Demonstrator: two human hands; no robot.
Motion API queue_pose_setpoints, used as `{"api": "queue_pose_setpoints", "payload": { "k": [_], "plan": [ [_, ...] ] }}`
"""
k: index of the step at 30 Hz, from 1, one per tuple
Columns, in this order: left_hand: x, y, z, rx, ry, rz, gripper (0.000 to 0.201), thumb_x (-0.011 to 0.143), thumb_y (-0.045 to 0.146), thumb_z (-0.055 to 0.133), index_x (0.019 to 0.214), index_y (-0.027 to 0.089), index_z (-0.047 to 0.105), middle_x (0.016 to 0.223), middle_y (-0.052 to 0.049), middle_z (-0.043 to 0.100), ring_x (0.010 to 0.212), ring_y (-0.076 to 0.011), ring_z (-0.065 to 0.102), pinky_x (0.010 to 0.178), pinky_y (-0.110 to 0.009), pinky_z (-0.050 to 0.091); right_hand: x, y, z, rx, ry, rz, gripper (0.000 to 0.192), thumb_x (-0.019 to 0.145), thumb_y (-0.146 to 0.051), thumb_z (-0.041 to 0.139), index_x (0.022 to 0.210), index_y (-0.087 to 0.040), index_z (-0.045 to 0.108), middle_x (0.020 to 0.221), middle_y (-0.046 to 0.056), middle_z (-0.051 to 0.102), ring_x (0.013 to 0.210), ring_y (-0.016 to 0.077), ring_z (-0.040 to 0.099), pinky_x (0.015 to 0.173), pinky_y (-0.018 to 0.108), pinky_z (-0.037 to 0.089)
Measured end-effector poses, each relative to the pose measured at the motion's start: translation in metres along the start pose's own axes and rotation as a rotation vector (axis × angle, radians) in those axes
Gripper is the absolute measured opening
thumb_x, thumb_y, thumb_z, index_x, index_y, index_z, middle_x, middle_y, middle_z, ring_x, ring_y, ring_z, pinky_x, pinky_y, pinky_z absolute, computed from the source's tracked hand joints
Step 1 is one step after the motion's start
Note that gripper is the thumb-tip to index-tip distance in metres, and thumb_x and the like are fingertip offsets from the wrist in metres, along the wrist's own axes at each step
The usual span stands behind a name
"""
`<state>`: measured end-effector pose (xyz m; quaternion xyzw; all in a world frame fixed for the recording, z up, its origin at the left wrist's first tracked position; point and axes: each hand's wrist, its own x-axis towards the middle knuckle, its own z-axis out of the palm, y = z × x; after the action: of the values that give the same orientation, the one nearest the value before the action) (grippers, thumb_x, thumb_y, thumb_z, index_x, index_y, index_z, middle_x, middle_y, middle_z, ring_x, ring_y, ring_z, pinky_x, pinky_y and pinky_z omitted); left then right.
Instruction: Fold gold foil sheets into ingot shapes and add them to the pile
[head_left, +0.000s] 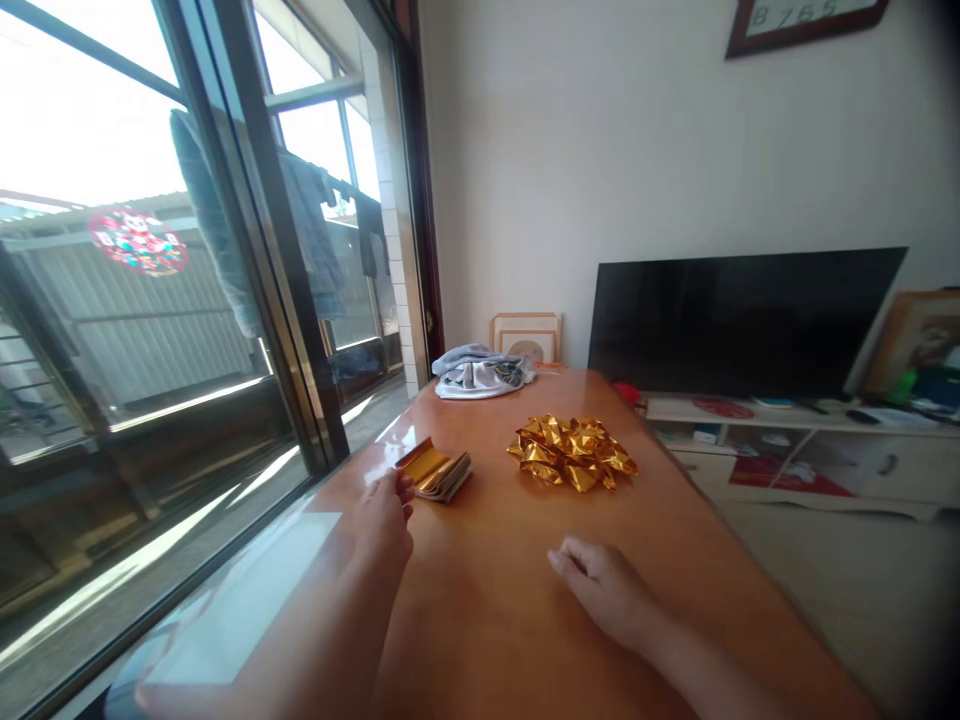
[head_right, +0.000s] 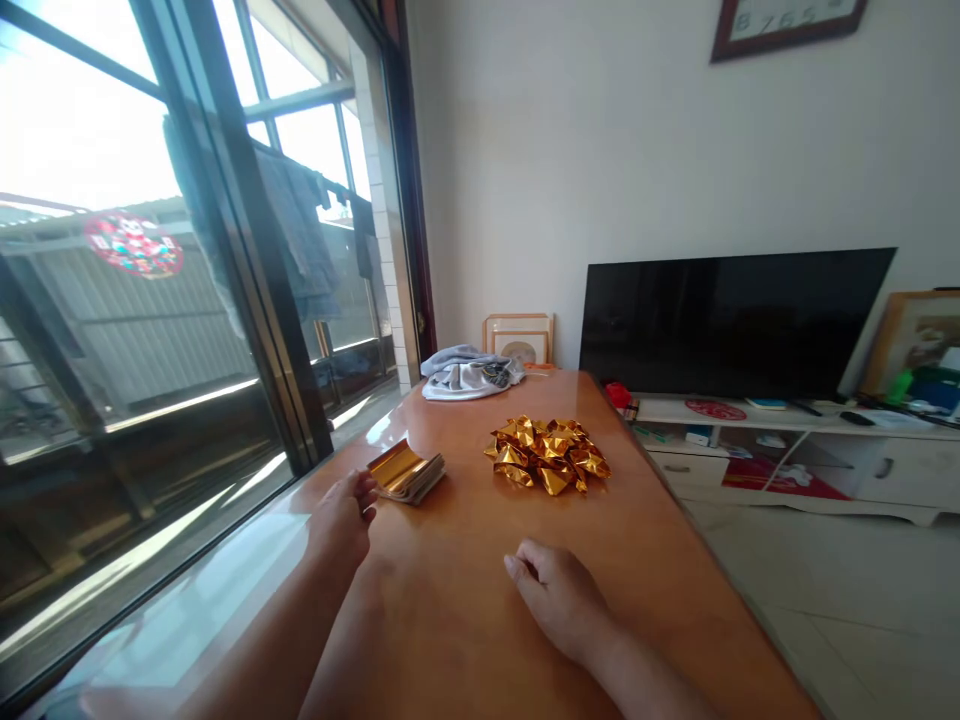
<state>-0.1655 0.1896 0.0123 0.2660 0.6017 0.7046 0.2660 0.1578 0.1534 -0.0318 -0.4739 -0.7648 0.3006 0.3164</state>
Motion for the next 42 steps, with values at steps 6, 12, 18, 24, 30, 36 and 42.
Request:
{"api": "queue_pose_setpoints", "payload": {
  "k": [6,12,18,24,30,36,42],
  "plan": [
    [0.003,0.015,0.018,0.145,-0.09,0.16,0.041,0.072,0.054,0.068,0.087,0.017,0.071,0.071,-0.003,0.068,0.067,-0.0195,0.061,0.06,-0.028,0.041,0.0,-0.001,0.0,-0.111,-0.044,-0.012,0.031,0.095,-0.039,0.051,0.07,-0.022,0.049,0.064,-0.004,0.057,0.06,0.0141,0.05,0.059,0.026,0.029],
    [-0.003,-0.007,0.021,0.321,-0.19,0.289,0.026,0.07,0.046,0.071,0.07,0.02,0.074,0.068,-0.005,0.068,0.079,-0.028,0.064,0.068,-0.033,0.044,-0.001,0.0,0.0,-0.149,-0.062,-0.008,0.029,0.095,-0.038,0.05,0.071,-0.022,0.051,0.068,-0.002,0.062,0.063,0.0152,0.055,0.06,0.026,0.03],
    [0.007,-0.021,0.018,0.41,-0.204,0.369,0.017,0.071,0.038,0.072,0.071,0.022,0.077,0.08,-0.009,0.07,0.09,-0.0294,0.062,0.079,-0.036,0.043,-0.001,0.001,0.0,-0.144,-0.063,-0.004,0.028,0.094,-0.038,0.052,0.07,-0.023,0.052,0.068,-0.002,0.063,0.064,0.0161,0.056,0.058,0.027,0.029],
    [0.01,-0.026,0.017,0.412,-0.216,0.358,0.018,0.072,0.037,0.071,0.066,0.02,0.074,0.068,-0.007,0.067,0.078,-0.0277,0.062,0.069,-0.033,0.04,-0.002,-0.001,-0.001,-0.155,-0.077,0.004,0.031,0.096,-0.04,0.05,0.07,-0.023,0.051,0.068,-0.002,0.063,0.064,0.0165,0.057,0.058,0.027,0.029],
    [0.014,-0.03,0.018,0.448,-0.211,0.332,0.02,0.073,0.037,0.068,0.063,0.02,0.071,0.065,-0.006,0.067,0.075,-0.0272,0.062,0.067,-0.033,0.039,-0.002,0.001,-0.001,-0.128,-0.082,0.011,0.03,0.095,-0.04,0.051,0.07,-0.023,0.053,0.068,-0.002,0.063,0.064,0.0167,0.057,0.058,0.027,0.03],
    [0.013,-0.032,0.019,0.421,-0.166,0.284,0.016,0.069,0.033,0.068,0.074,0.019,0.073,0.074,-0.004,0.07,0.079,-0.0246,0.064,0.071,-0.032,0.044,-0.002,-0.003,-0.004,-0.157,-0.109,0.013,0.028,0.095,-0.04,0.05,0.073,-0.023,0.053,0.07,-0.001,0.063,0.066,0.0167,0.058,0.06,0.027,0.032],
    [0.011,-0.028,0.017,0.36,-0.134,0.256,0.026,0.074,0.037,0.063,0.084,0.016,0.076,0.078,-0.005,0.074,0.079,-0.0236,0.066,0.073,-0.032,0.048,-0.004,-0.011,-0.006,-0.169,-0.118,0.003,0.03,0.097,-0.041,0.048,0.074,-0.022,0.053,0.071,-0.002,0.061,0.065,0.0161,0.054,0.061,0.027,0.033]
  ]
}}
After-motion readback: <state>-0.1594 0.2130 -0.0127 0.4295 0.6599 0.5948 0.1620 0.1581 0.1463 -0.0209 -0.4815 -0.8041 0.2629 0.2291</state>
